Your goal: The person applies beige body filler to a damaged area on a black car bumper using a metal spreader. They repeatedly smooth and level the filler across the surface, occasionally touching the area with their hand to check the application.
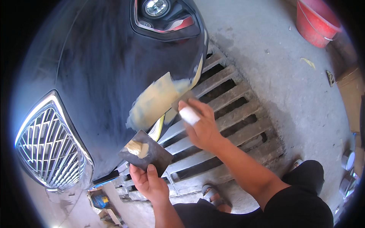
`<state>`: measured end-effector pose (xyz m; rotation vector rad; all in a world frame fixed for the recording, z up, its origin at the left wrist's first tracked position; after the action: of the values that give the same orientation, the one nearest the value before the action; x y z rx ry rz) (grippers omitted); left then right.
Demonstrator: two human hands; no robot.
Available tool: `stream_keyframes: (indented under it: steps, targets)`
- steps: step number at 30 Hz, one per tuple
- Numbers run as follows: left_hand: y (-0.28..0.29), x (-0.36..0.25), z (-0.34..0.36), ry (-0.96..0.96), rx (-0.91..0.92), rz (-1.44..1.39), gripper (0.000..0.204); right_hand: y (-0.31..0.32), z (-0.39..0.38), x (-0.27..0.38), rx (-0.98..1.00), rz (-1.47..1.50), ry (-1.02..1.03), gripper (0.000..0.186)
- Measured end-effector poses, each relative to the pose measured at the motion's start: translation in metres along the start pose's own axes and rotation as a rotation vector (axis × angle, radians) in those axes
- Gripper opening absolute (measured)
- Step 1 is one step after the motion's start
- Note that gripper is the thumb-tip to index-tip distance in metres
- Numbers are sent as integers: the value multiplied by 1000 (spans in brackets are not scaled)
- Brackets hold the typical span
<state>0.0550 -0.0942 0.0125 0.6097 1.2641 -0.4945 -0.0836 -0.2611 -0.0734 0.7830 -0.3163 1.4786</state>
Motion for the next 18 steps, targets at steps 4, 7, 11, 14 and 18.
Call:
stream_keyframes:
  steps: [4, 7, 11, 14, 18]
  targets:
    - [0, 3, 1, 14, 13, 19, 52, 20, 31, -17, -71, -12, 66, 34]
    - [-1, 4, 1, 7, 28, 45, 52, 17, 48, -29, 10, -17, 112, 41]
    - [0, 7, 2, 19, 28, 17, 51, 5, 55, -38, 46, -1, 64, 25]
    - [-3, 9, 2, 32, 30, -6, 51, 0, 46, -29, 25, 25, 74, 32]
    - [-12, 10, 4, 49, 44, -41, 51, 3, 29, -25, 91, 57, 19, 40]
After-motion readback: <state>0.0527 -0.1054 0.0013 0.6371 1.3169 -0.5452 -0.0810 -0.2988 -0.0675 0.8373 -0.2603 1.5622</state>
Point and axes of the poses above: each hand's wrist, its own z-axis towards the middle knuckle, its own y-axis out of the back of the hand, x = y × z, the point moved 10 cm from there along z, towards the middle knuckle, and after that the axes turned 9 degrees about y, right-handed, at the moved point
